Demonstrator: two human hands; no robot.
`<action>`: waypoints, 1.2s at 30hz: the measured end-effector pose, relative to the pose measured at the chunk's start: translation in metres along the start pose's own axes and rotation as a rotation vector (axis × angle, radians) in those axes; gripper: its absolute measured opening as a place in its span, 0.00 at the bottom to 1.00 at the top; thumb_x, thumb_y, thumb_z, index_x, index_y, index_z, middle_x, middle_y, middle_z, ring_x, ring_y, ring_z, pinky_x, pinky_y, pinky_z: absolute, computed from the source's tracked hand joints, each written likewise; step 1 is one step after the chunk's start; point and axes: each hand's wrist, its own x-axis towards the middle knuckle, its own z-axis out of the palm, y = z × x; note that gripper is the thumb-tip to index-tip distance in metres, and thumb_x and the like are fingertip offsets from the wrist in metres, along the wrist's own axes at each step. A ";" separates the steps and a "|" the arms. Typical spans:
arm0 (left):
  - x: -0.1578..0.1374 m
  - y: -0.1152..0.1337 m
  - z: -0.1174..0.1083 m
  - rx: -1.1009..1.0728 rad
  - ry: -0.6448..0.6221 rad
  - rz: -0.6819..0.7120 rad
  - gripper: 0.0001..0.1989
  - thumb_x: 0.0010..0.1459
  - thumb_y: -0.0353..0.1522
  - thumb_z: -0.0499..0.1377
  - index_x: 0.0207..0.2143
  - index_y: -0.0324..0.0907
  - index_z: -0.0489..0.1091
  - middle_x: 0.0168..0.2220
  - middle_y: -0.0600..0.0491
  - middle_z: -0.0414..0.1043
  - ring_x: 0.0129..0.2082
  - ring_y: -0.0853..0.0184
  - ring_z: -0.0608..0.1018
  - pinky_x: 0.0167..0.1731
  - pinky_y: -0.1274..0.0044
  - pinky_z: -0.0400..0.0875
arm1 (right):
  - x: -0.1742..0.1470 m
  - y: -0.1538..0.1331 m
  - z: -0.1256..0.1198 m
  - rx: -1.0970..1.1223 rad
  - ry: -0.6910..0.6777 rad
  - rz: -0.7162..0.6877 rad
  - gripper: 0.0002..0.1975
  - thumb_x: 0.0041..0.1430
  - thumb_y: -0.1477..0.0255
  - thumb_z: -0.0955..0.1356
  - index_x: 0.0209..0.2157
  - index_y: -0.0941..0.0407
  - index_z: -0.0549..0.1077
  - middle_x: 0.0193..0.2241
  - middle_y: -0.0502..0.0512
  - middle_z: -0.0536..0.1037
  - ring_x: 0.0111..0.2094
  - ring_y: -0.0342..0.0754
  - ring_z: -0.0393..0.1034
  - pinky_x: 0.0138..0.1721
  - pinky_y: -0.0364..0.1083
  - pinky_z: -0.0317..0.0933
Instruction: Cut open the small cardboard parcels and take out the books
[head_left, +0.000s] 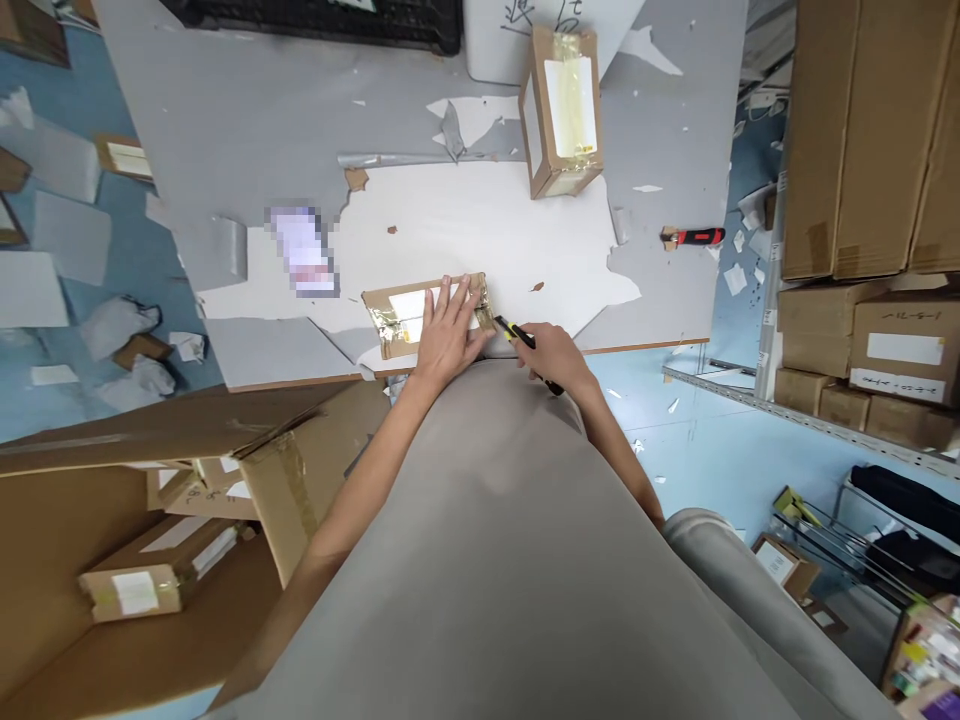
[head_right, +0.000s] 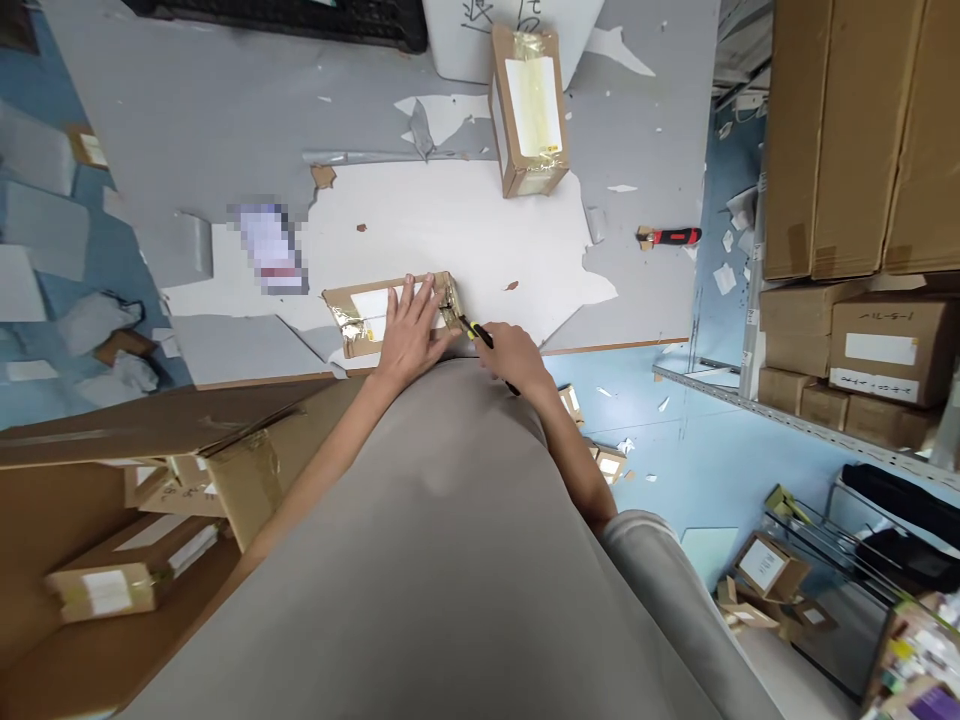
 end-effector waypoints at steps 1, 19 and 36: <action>0.000 -0.001 0.001 0.007 -0.005 0.008 0.37 0.73 0.56 0.63 0.75 0.46 0.72 0.86 0.41 0.53 0.89 0.39 0.44 0.85 0.40 0.30 | 0.002 0.008 -0.002 0.069 0.020 0.017 0.14 0.84 0.65 0.64 0.48 0.51 0.82 0.39 0.56 0.91 0.31 0.53 0.86 0.44 0.50 0.77; -0.009 0.033 -0.049 -0.187 0.378 -0.066 0.20 0.72 0.54 0.69 0.39 0.48 0.81 0.63 0.42 0.81 0.63 0.49 0.83 0.64 0.54 0.82 | 0.055 0.037 0.011 0.658 0.377 -0.068 0.22 0.82 0.46 0.62 0.50 0.51 0.72 0.48 0.54 0.86 0.37 0.46 0.88 0.35 0.42 0.77; 0.011 0.049 -0.048 0.054 0.221 -0.008 0.29 0.78 0.51 0.60 0.75 0.53 0.70 0.80 0.41 0.66 0.85 0.42 0.60 0.83 0.46 0.52 | 0.033 0.016 0.024 0.418 0.333 -0.210 0.29 0.83 0.42 0.61 0.57 0.50 0.78 0.37 0.54 0.88 0.42 0.57 0.90 0.51 0.55 0.83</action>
